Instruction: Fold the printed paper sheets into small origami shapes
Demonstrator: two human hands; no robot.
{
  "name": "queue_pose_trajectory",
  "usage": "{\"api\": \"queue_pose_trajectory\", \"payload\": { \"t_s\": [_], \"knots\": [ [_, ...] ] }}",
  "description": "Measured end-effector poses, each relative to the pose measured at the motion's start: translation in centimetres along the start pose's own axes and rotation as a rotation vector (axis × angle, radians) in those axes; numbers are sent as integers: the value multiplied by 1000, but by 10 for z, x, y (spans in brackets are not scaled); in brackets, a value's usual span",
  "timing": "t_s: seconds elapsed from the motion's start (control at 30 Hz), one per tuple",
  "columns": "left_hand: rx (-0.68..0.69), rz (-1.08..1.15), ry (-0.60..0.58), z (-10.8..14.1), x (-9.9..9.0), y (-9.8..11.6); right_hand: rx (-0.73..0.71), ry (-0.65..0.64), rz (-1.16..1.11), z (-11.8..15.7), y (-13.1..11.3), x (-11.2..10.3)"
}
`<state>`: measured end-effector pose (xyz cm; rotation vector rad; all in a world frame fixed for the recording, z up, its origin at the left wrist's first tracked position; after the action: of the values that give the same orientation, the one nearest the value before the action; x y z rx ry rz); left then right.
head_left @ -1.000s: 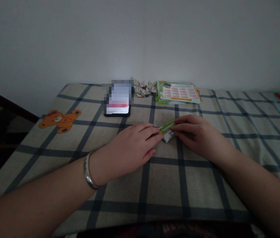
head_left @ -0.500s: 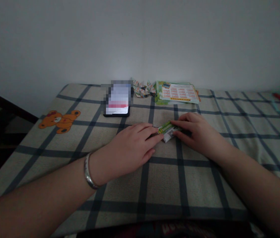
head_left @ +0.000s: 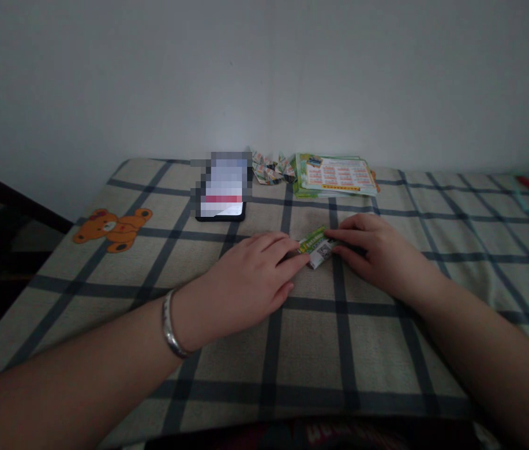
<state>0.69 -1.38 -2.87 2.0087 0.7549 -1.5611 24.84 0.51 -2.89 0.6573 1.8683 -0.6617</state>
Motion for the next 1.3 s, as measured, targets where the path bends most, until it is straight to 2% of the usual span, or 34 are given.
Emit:
{"api": "queue_pose_trajectory", "payload": {
  "t_s": [0.3, 0.43, 0.57, 1.07, 1.3],
  "knots": [
    [24, 41, 14, 0, 3, -2, -24, 9, -4, 2, 0, 1],
    [56, 43, -16, -3, 4, -2, -16, 0, -26, 2, 2, 2],
    [28, 65, -49, -4, 3, 1, 1, -13, -18, 2, 2, 4],
    [42, 37, -73, -4, 5, 3, -23, -6, 31, 1, 0, 6],
    [49, 42, -63, -4, 3, 3, 38, -7, -53, 0, 5, 6]
  ]
}}
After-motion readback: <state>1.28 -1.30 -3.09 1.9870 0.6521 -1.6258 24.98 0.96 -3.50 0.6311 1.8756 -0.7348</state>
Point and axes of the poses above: each hand's wrist, its own z-axis away from the middle knuckle, its own x-axis out of the palm, y = z × x, the point moved 1 cm from there along -z, towards the middle knuckle, and after that the axes turned 8 degrees about -x, right-handed, at the moved point
